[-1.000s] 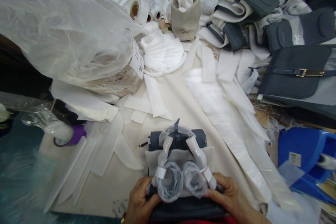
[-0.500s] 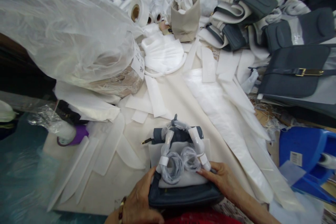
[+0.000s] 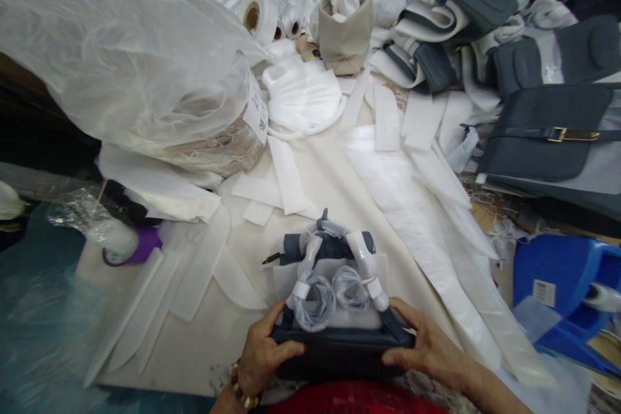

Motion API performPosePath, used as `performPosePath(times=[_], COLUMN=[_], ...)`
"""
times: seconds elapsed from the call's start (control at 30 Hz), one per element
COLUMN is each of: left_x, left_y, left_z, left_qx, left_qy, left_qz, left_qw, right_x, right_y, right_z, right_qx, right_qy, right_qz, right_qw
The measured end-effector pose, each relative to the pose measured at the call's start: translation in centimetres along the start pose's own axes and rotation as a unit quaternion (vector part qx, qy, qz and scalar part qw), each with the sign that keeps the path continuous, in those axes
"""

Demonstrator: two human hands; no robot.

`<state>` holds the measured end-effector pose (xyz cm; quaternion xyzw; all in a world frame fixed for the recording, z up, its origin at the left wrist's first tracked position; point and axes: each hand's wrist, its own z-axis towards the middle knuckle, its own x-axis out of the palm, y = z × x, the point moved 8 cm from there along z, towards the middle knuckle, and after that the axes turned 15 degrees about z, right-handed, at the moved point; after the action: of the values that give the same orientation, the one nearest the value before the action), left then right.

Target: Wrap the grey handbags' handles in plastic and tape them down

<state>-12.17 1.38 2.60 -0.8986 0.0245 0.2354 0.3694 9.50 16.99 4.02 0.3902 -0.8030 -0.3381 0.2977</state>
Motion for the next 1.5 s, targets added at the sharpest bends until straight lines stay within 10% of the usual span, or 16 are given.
performPosePath(times=[0.7,1.03,1.5], left_x=[0.1,1.2,0.4], left_y=[0.9,0.6,-1.2], left_z=[2.5,2.0,0.8], left_qx=[-0.033,-0.056,0.067], left_qy=[-0.108,-0.051,-0.189], left_qz=[0.014,0.018,0.234], left_qw=[0.994,0.997,0.951], right_x=[-1.8,-2.8,-2.6], right_y=[-3.3,-5.1,-3.8], right_z=[3.8,1.4,0.9], right_qx=[0.016,0.005,-0.177], right_qy=[-0.167,-0.222,-0.287], right_qz=[-0.003,-0.001,-0.122], right_qw=[0.986,0.975,0.934])
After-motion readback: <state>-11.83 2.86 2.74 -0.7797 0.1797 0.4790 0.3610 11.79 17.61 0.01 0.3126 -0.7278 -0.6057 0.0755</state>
